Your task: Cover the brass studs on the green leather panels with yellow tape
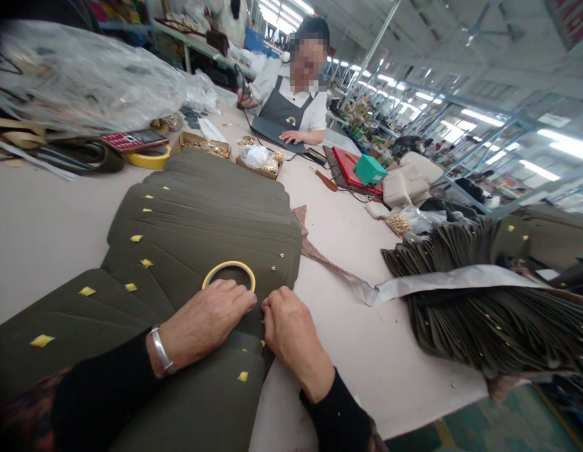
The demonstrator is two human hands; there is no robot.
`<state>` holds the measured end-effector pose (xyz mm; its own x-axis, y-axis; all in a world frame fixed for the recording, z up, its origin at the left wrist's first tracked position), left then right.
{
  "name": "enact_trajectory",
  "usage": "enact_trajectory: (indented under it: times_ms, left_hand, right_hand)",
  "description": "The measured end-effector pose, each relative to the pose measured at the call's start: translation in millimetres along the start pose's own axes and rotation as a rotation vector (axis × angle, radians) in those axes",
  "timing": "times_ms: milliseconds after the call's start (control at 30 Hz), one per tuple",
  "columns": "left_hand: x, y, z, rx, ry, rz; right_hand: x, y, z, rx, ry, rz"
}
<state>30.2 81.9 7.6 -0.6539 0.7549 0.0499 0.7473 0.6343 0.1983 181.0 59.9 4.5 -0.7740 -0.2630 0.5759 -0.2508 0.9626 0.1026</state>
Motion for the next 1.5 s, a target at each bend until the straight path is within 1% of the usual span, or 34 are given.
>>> enact_trajectory:
  times_ms: [67,133,267,367,433,467,533,600,633,700,767,867,967,1033,1133,1233,1300,1433,1500]
  left_hand:
    - [0.1,-0.5,0.1,0.001,-0.001,-0.002]
    - [0.2,-1.2,-0.1,-0.001,-0.005,-0.004]
    - [0.4,-1.8,0.5,-0.006,-0.009,-0.009]
    - [0.9,-1.4,1.1,-0.006,-0.009,-0.014]
    - [1.2,-1.4,1.1,-0.001,-0.013,-0.014]
    - [1.4,-1.4,0.9,0.002,-0.014,-0.013]
    - [1.4,-1.7,0.4,0.011,-0.018,-0.008]
    - [1.5,-2.0,0.0,0.016,-0.020,-0.006]
    - [1.5,-2.1,-0.1,0.017,-0.023,-0.007]
    - [1.7,-1.9,-0.3,0.019,-0.026,-0.012]
    - [1.7,-1.4,-0.4,0.026,-0.027,-0.012]
    - [1.9,-0.2,-0.5,0.034,-0.030,-0.010]
    - [2.1,0.3,-0.7,0.034,-0.033,-0.010]
    - [2.2,0.0,-1.2,0.030,-0.031,-0.008]
    - [2.9,-1.1,-2.6,0.013,-0.030,0.000]
    - [5.7,-2.3,-4.8,-0.032,-0.062,-0.012]
    - [9.0,-3.2,-6.9,-0.101,-0.101,-0.035]
    - [15.9,-6.1,-12.2,-0.311,-0.207,-0.059]
    - [17.9,-7.4,-14.2,-0.379,-0.248,-0.051]
  right_hand:
    - [1.4,-0.3,3.3,-0.016,-0.063,0.009]
    - [1.3,-0.7,5.5,-0.040,-0.070,0.027]
    - [-4.6,-0.2,5.2,-0.083,0.028,0.074]
    - [-11.1,-0.7,-2.0,-0.132,0.165,0.127]
    - [-11.5,-3.1,-10.2,-0.171,0.217,0.089]
    - [-9.7,-4.6,-14.2,-0.170,0.204,0.027]
    - [-3.1,-8.3,-19.0,-0.111,0.097,-0.158]
    - [2.9,-11.3,-17.7,0.013,-0.070,-0.330]
    - [4.7,-11.8,-15.3,0.080,-0.154,-0.392]
    - [6.2,-9.8,-10.2,0.177,-0.307,-0.457]
    - [6.9,-4.7,-6.1,0.260,-0.416,-0.474]
    - [9.1,6.1,-4.8,0.346,-0.506,-0.422]
    - [12.1,17.5,-6.9,0.353,-0.481,-0.269]
    - [12.3,23.8,-6.9,0.314,-0.425,-0.113]
    - [10.6,27.9,-4.1,0.204,-0.311,0.138]
    - [9.7,25.1,-1.8,0.069,-0.184,0.297]
    - [8.6,20.9,-2.5,0.019,-0.104,0.325]
    - [0.4,9.1,-11.4,0.009,0.158,0.280]
    - [-4.0,1.9,-20.5,-0.080,0.298,0.260]
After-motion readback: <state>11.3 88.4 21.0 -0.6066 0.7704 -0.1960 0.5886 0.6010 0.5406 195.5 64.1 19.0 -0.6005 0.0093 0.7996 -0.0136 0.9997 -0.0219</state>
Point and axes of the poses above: each hand's wrist, its own y-axis towards the middle knuckle, its own z-axis out of the palm, x = y × z, the point moved 3 cm from there along y, towards the middle knuckle, and after that the axes turned 14 degrees about y, right-handed, at the moved point
